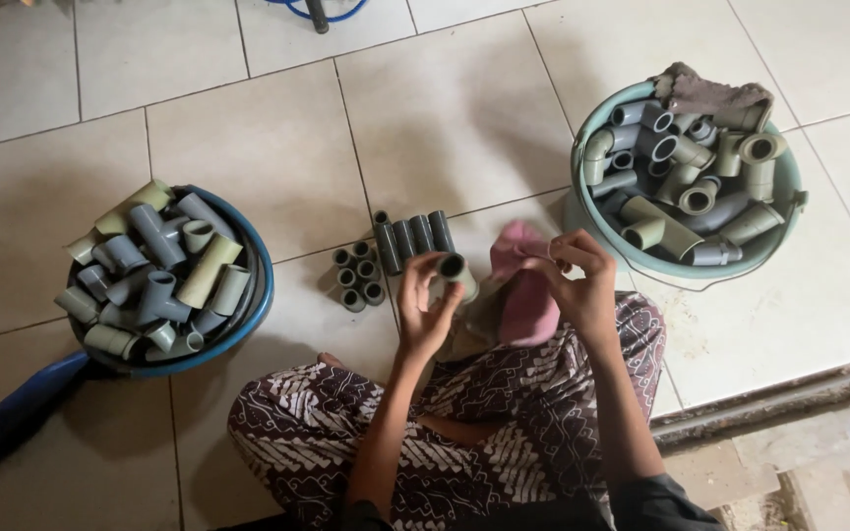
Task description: The person sits on the floor and wipes small plastic pipe fittings with a pink cloth. They pick up fittings from a bucket, wipe them, and place them in a neat row on the floor.
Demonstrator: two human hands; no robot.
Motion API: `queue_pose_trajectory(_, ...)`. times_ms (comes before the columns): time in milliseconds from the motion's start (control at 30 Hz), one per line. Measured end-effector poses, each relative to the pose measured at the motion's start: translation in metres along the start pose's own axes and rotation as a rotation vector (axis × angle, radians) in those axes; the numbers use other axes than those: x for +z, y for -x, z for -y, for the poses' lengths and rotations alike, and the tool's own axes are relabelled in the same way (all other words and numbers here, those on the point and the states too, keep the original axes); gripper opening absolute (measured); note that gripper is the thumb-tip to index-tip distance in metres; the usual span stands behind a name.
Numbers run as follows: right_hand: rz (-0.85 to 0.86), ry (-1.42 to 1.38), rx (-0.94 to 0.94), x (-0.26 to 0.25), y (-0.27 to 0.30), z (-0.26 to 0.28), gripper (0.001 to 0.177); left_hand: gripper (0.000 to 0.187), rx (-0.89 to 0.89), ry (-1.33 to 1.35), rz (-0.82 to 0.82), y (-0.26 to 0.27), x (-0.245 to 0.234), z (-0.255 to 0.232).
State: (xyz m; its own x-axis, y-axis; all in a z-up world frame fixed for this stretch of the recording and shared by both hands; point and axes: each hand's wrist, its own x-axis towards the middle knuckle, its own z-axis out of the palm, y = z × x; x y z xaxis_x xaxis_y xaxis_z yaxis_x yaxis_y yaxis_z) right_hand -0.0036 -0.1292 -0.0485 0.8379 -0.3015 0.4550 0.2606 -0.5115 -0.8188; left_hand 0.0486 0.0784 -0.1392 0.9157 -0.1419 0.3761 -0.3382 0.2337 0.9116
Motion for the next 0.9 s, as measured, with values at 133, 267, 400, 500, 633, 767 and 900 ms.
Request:
queue_pose_trajectory(133,0.092,-0.187,0.113,-0.007,0.003,0.014,0.013,0.049,0.037,0.033,0.068,0.000,0.007,-0.031)
queue_pose_trajectory(267,0.176,-0.373,0.305,-0.014,-0.003,0.035,0.023,0.059,0.054,0.008,0.142,-0.002,0.008,-0.042)
queue_pose_trajectory(400,0.295,-0.520,0.408,-0.018,-0.019,0.062,0.027,0.049,0.013,0.030,0.141,0.001,0.012,-0.040)
queue_pose_trajectory(500,0.391,-0.631,0.393,-0.016,-0.012,0.045,0.053,0.047,-0.023,0.031,0.143,0.000,0.011,-0.035)
queue_pose_trajectory(633,0.499,-1.043,0.410,-0.004,0.004,-0.010,0.088,0.043,-0.064,-0.023,0.081,0.004,0.012,-0.020)
queue_pose_trajectory(767,0.409,-0.893,0.324,0.031,0.013,-0.036,0.058,0.039,-0.121,-0.032,0.041,0.004,0.010,-0.014)
queue_pose_trajectory(900,0.254,-0.521,0.138,0.071,0.031,-0.078,0.023,0.032,-0.133,-0.082,0.022,0.002,0.002,-0.010)
